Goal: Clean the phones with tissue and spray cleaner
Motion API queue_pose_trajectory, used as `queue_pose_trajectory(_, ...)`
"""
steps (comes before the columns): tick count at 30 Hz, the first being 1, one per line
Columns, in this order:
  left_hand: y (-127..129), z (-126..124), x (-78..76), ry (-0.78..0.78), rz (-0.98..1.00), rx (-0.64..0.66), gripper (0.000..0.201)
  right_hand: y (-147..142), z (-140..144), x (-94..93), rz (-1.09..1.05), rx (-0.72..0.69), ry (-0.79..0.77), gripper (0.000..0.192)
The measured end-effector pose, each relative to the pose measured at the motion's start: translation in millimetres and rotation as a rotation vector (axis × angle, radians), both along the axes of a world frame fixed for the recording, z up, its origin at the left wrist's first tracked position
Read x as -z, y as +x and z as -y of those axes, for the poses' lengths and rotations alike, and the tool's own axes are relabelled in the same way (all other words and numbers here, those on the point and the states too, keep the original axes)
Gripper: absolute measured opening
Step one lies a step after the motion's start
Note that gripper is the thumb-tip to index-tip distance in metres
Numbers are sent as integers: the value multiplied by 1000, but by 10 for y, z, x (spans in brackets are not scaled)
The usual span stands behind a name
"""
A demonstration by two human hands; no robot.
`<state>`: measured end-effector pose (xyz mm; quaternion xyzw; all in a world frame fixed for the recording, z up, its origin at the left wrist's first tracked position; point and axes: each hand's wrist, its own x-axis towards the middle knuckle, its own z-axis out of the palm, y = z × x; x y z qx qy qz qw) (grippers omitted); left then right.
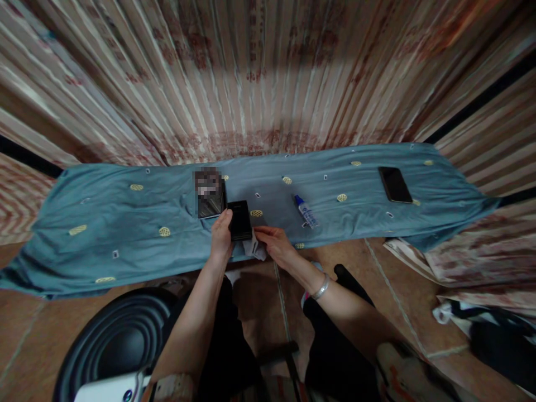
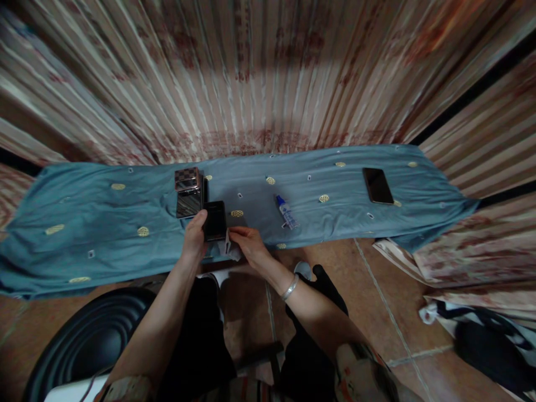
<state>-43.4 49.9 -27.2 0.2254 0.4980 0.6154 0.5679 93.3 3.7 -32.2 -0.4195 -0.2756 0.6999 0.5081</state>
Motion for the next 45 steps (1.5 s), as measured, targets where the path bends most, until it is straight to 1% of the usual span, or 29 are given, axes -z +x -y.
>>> queue_pose_trajectory(1, -5, -11, 20, 24, -8, -23, 29, 17, -13, -2, 16, 11, 14, 28)
queue_pose_trajectory(3, -17, -25, 54, 63, -16, -13, 33, 47, -38, -1, 57, 38, 43, 25)
queue_pose_trajectory(5, -33, -33, 83, 85, -19, 29, 37, 66, -62, 12, 93, 63, 64, 22)
queue_pose_trajectory(7, -47, -36, 104, 96, -35, 26, 39, 75, -86, 36, 125, 71, 82, 21)
queue_pose_trajectory(9, -46, -32, 109, 97, -51, 7, 38, 75, -104, 68, 183, 63, 118, 21)
queue_pose_trajectory(11, -25, -14, 86, 97, -45, 16, 36, 71, -111, 96, 267, 50, 174, 20)
queue_pose_trajectory(12, -9, 0, 66, 96, -34, 32, 37, 68, -109, 105, 313, 41, 204, 20)
queue_pose_trajectory(14, 26, 37, 14, 101, -22, 120, 40, 60, -92, 107, 416, 26, 271, 20)
queue_pose_trajectory(18, 68, 112, -68, 64, -86, 206, 43, 33, -37, 64, 602, 16, 405, 27)
queue_pose_trajectory(21, 79, 146, -78, 60, -85, 254, 39, 18, -35, 43, 638, 46, 446, 31)
queue_pose_trajectory(26, 123, 193, -30, 72, -81, 313, 41, 71, -152, 69, 608, 156, 412, 32)
queue_pose_trajectory(29, 147, 218, 16, 64, -180, 323, 46, 142, -223, 61, 554, 166, 422, 30)
queue_pose_trajectory(32, 138, 219, 68, 101, -328, 320, 49, 194, -229, 16, 555, 139, 476, 31)
queue_pose_trajectory(34, 116, 205, 103, 138, -422, 311, 49, 210, -198, -28, 615, 128, 550, 33)
queue_pose_trajectory(37, 85, 181, 136, 167, -538, 278, 54, 228, -137, -98, 775, 123, 693, 37)
queue_pose_trajectory(39, 82, 178, 132, 168, -578, 248, 59, 249, -113, -135, 878, 117, 782, 39)
queue_pose_trajectory(41, 93, 195, 107, 166, -598, 244, 59, 279, -108, -155, 936, 97, 844, 41)
queue_pose_trajectory(43, 110, 229, 69, 172, -608, 279, 55, 315, -119, -154, 951, 56, 862, 44)
queue_pose_trajectory(45, 121, 271, 33, 177, -604, 315, 53, 351, -141, -137, 938, 7, 837, 44)
